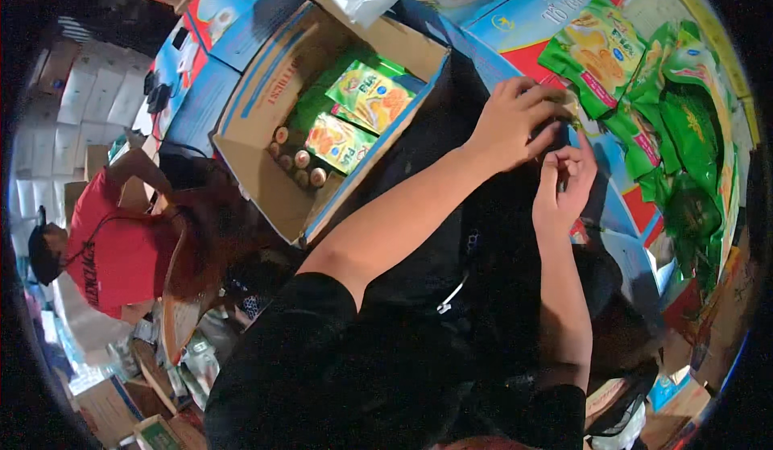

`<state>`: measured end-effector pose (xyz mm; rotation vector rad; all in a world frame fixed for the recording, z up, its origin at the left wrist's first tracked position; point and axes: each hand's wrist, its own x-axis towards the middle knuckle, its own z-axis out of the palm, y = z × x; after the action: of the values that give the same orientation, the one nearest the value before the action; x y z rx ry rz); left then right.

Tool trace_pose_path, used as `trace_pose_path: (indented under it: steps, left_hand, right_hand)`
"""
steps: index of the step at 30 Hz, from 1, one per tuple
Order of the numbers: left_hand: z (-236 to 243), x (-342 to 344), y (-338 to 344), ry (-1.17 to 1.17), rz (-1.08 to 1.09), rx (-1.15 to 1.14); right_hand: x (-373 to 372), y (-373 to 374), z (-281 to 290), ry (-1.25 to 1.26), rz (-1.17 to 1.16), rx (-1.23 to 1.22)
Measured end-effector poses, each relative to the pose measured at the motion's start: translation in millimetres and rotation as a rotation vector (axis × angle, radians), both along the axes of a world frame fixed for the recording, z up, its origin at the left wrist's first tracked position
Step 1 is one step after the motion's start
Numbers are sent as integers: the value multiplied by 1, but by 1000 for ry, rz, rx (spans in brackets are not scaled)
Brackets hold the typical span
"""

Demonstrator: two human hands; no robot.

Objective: The person takes snack packages out of an open cardboard box and stacks them onto adjacent boxes by hand.

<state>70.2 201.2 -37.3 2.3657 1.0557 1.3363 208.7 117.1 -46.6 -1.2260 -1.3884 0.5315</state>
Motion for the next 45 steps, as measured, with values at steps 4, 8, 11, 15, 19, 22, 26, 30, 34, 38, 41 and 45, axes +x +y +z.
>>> trace_pose_path:
  steps: [4, 8, 11, 15, 19, 22, 26, 30, 34, 38, 41, 45]
  left_hand:
    - [35, -23, -12, -3, 144, 75]
    - [45, -97, -30, -76, 511, -131]
    - [-7, -212, -49, 18, 610, -543]
    - [-45, -254, -56, 43, 820, -1565]
    - [-75, -226, -47, -86, 535, -1627]
    - [-74, -210, -25, 71, 607, -1575]
    - [-72, -196, -4, 221, 729, -1420]
    - [-70, -267, -24, -344, 675, -996]
    - [-23, -252, -28, -662, 721, -1088]
    - [25, -266, -65, -533, 806, -956]
    - [59, -268, -100, -403, 669, -744]
    - [122, -222, -143, -453, 768, -610]
  right_hand:
    - [26, -7, -23, -15, -18, -147]
    - [42, -13, -32, -102, 43, -327]
    - [33, -11, -26, -157, 228, -280]
    - [36, -6, -34, -309, 344, -313]
    - [34, -13, -53, -483, 421, -371]
    - [29, -22, -54, -549, 488, -387]
    - [35, -33, -72, -624, 510, -388]
    - [32, -30, -49, -570, 499, -279]
    - [51, -32, -44, -544, 427, -373]
    - [44, -31, -26, -520, 489, -350]
    - [40, -32, 3, -478, 532, -292]
    - [23, -36, 34, -403, 565, -102]
